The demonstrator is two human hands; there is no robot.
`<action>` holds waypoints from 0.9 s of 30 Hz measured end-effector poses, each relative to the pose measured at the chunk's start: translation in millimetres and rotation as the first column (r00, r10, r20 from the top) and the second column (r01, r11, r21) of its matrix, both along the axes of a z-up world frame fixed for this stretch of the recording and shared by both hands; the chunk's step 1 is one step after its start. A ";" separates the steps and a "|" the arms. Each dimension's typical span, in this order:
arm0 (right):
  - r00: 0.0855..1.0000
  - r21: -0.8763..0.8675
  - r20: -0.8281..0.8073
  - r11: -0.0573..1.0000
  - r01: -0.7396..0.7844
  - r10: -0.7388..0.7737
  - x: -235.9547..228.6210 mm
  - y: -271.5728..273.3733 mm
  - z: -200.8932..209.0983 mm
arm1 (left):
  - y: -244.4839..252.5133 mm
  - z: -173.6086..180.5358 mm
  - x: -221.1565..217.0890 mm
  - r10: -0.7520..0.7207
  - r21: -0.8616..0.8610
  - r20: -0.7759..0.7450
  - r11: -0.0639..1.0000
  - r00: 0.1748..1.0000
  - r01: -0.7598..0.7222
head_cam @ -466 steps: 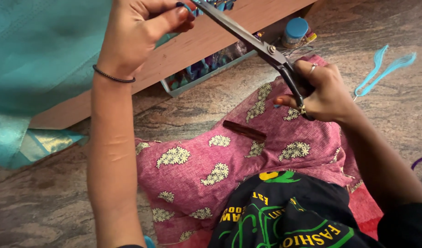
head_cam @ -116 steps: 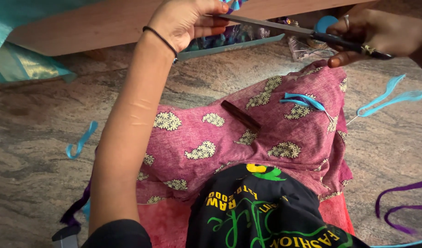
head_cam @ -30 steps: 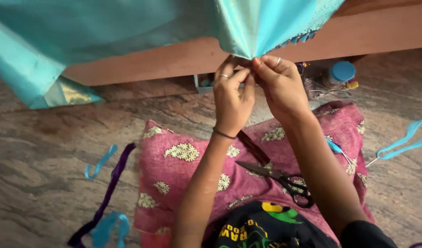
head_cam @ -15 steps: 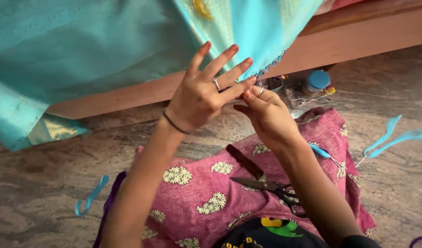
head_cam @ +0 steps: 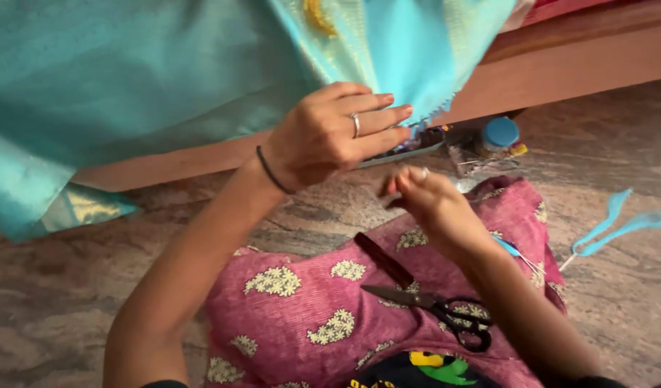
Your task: Attaching and trimming decorative blue and purple tassels to the edge of a light blue saree.
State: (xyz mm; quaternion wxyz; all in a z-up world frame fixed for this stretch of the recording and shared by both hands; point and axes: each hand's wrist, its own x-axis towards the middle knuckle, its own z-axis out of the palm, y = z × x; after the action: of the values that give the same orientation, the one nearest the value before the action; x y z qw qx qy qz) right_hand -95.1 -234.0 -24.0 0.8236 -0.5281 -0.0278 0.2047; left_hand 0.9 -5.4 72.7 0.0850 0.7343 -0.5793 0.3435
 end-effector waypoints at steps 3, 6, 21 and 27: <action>0.957 -0.483 0.177 0.868 -0.117 0.228 -23.0 -34.1 -111.9 | 0.2 2.9 0.4 -0.039 -0.083 -0.107 0.996 0.994 0.030; 0.780 -0.911 -0.086 0.268 -0.313 0.620 -68.8 -66.3 -129.8 | -3.7 12.3 -2.2 -0.105 -0.184 -0.256 0.981 0.961 0.058; 0.526 -0.910 -0.409 -0.287 -0.300 0.746 -158.7 -125.6 -171.2 | -19.0 -6.7 -9.6 -0.198 -0.495 -0.587 0.855 0.785 -0.155; 0.615 -0.870 -0.489 -0.396 -0.293 0.618 -149.3 -137.1 -168.9 | -13.3 6.3 -20.9 -0.149 -0.451 -0.667 0.860 0.730 -0.237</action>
State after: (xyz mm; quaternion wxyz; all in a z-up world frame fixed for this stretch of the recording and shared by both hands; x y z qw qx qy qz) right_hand -244.4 -371.2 -192.9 -0.0275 -0.8885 -0.1844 0.4193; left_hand -20.0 -18.7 79.0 0.4728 0.7729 -0.3772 0.1917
